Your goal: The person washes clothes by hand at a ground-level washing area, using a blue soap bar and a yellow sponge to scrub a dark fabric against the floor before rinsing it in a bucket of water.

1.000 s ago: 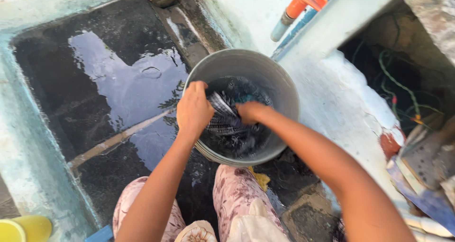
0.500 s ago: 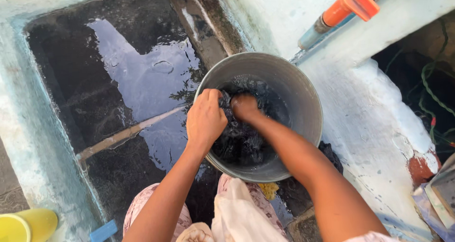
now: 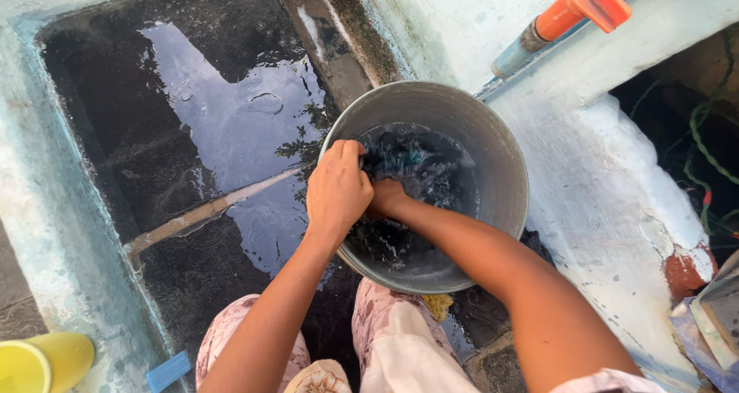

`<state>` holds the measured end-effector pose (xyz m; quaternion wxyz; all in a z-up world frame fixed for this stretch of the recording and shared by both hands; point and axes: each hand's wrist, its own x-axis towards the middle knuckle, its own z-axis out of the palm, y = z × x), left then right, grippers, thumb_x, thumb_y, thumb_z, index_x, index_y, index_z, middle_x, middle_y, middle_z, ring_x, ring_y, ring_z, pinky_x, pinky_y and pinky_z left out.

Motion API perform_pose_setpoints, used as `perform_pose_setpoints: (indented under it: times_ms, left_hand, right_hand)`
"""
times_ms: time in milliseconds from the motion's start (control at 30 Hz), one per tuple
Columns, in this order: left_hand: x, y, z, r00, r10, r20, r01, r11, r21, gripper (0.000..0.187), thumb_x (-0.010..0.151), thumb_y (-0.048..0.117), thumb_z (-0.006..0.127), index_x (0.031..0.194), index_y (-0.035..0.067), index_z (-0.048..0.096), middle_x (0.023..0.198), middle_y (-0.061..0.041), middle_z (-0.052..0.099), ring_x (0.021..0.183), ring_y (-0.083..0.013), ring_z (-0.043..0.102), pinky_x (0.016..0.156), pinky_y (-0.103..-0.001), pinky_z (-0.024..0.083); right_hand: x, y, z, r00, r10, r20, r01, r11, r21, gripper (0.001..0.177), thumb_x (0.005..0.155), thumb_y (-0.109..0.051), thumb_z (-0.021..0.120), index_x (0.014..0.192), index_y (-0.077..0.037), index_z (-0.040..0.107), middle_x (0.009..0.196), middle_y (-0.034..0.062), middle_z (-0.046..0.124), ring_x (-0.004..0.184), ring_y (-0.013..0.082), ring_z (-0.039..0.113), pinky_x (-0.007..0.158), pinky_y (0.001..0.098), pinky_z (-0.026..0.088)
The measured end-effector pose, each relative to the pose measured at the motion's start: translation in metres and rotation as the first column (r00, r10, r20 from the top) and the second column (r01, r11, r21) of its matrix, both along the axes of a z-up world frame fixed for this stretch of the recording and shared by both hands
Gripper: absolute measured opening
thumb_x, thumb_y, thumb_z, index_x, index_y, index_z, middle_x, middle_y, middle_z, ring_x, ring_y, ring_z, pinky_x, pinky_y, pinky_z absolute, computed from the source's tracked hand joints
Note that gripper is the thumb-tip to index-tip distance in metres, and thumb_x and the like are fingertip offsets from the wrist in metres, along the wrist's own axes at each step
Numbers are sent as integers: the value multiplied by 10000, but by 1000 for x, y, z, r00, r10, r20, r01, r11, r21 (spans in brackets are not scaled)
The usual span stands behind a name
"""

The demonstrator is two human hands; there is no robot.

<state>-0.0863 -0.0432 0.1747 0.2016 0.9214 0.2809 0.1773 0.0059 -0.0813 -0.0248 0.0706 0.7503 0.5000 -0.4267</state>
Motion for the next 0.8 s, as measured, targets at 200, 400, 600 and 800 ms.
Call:
perform_pose_setpoints:
  times_ms: [200, 400, 600, 800]
  left_hand:
    - [-1, 3, 2, 1000, 1, 1, -1, 1000, -9, 295, 749, 18, 609, 1043, 26, 616, 1023, -155, 648, 991, -359, 643, 836, -474, 519]
    - [0, 2, -2, 999, 27, 26, -26, 999, -38, 293, 754, 0, 589, 1045, 28, 616, 1026, -161, 647, 981, -374, 647, 842, -474, 522]
    - [0, 4, -5, 980, 118, 162, -102, 989, -105, 366, 772, -72, 538, 1126, 19, 540, 1112, -193, 593, 962, -374, 666, 818, -481, 526]
    - [2, 3, -5, 978, 135, 161, -119, 987, -109, 392, 792, -110, 523, 1161, 22, 514, 1147, -188, 585, 936, -360, 680, 780, -484, 524]
  right_hand:
    - [11, 15, -107, 983, 76, -168, -36, 972, 233, 649, 784, -174, 715, 1409, -134, 544, 1280, 218, 634, 1150, 387, 646, 958, 482, 525]
    - [92, 24, -7, 982, 189, -29, -167, 922, 350, 589, 772, -36, 656, 1350, -151, 646, 1160, 203, 701, 1049, 373, 690, 902, 463, 546]
    - [128, -59, 229, 981, -159, -112, 193, 863, 467, 616, 725, 83, 542, 1253, -162, 742, 1105, 139, 760, 878, 288, 764, 881, 410, 566]
    - [152, -143, 351, 888, -183, -421, 459, 405, 791, 560, 810, 151, 486, 1247, -97, 733, 1149, 131, 775, 864, 134, 755, 752, 285, 625]
